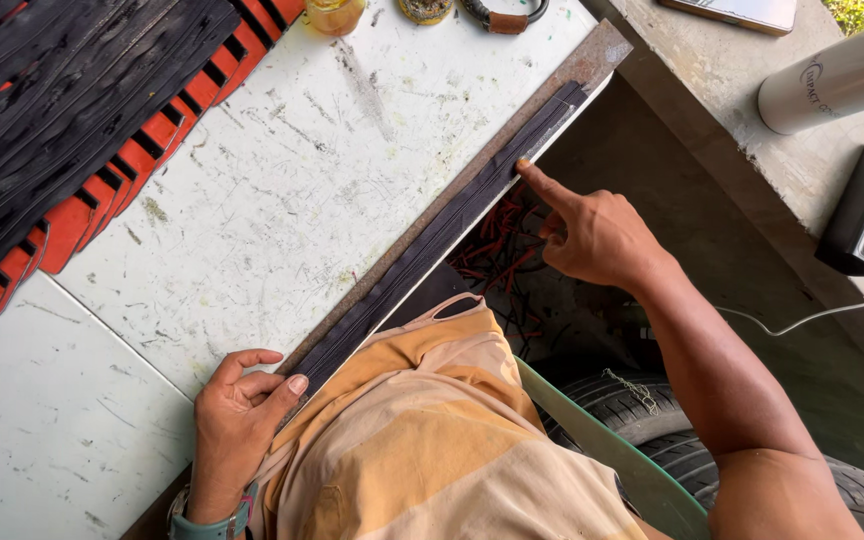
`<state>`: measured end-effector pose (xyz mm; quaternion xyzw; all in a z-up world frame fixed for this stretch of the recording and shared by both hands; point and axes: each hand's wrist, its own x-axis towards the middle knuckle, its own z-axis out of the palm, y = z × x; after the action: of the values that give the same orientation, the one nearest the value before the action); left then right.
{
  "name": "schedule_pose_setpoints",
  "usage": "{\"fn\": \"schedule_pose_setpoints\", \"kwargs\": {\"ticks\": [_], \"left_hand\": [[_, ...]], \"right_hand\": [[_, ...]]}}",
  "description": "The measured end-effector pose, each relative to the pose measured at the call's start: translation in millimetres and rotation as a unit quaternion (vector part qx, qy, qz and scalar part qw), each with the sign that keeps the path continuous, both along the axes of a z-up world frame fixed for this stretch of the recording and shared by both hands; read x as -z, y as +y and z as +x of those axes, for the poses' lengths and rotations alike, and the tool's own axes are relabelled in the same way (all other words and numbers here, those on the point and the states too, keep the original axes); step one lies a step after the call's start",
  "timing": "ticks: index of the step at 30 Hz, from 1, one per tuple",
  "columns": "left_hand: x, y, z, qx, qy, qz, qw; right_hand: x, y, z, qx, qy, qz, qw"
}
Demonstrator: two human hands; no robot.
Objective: The person repeatedly applies a yellow adhesive from a small jar onto black zippers laid on a white table. They use their finger to spread the glue along the zipper teeth, then place the treated zippers onto a red and black striped mat. The process is repeated for multiple zippers.
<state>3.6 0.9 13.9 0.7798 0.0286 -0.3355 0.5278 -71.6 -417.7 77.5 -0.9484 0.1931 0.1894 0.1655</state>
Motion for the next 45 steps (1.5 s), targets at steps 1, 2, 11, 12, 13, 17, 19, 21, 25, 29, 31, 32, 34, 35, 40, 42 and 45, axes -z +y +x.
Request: {"fn": "schedule_pose_setpoints", "kwargs": {"ticks": [1, 2, 11, 12, 13, 17, 19, 21, 25, 29, 31, 32, 34, 35, 40, 42, 45], "left_hand": [[1, 1, 0, 0.002, 0.001, -0.007, 1.000], [1, 1, 1, 0.005, 0.002, -0.014, 1.000], [1, 2, 2, 0.028, -0.009, -0.020, 0.999], [0, 2, 1, 0.026, 0.001, -0.014, 1.000], [0, 0, 1, 0.028, 0.001, -0.012, 1.000], [-1, 0, 1, 0.022, 0.009, -0.007, 1.000], [0, -1, 2, 0.020, 0.010, -0.012, 1.000], [0, -2, 3, 0.022, 0.005, -0.018, 1.000], [-1, -2, 3, 0.045, -0.006, 0.022, 0.999], [-2, -5, 4, 0.043, -0.018, 0.020, 0.999], [-3, -4, 2, 0.037, -0.016, 0.021, 0.999], [-3, -5, 2, 0.033, -0.013, 0.017, 0.999], [-4, -8, 4, 0.032, -0.018, 0.018, 0.999], [-5, -8, 4, 0.034, -0.027, 0.021, 0.999], [2, -3, 2, 0.025, -0.026, -0.003, 0.999], [5, 0, 2, 0.027, -0.034, -0.002, 0.999], [12, 2, -1, 0.011, -0.026, -0.019, 0.999]], "right_hand": [[-1, 6, 1, -0.011, 0.011, -0.017, 1.000], [-2, 12, 0, -0.021, 0.022, -0.035, 0.999], [15, 24, -22, 0.008, -0.163, 0.214, 0.963], [17, 13, -23, 0.025, -0.184, 0.168, 0.968], [18, -3, -18, 0.042, -0.206, 0.121, 0.970], [25, -40, 1, 0.029, -0.197, -0.031, 0.979], [28, -44, 6, 0.016, -0.149, -0.096, 0.984], [32, -37, 6, -0.015, -0.099, -0.155, 0.983], [39, -11, -14, -0.114, -0.086, -0.148, 0.979], [39, 21, -21, -0.098, -0.270, 0.033, 0.957], [43, 45, -23, -0.104, -0.212, -0.031, 0.971], [43, 54, -23, -0.106, -0.184, -0.065, 0.975], [41, 60, -23, -0.140, -0.169, -0.078, 0.972], [40, 59, -22, -0.157, -0.162, -0.086, 0.970], [38, 57, -31, -0.172, -0.223, -0.208, 0.937], [28, 60, -27, -0.214, -0.264, -0.188, 0.921], [-1, 63, -2, -0.196, -0.302, -0.079, 0.930]]}}
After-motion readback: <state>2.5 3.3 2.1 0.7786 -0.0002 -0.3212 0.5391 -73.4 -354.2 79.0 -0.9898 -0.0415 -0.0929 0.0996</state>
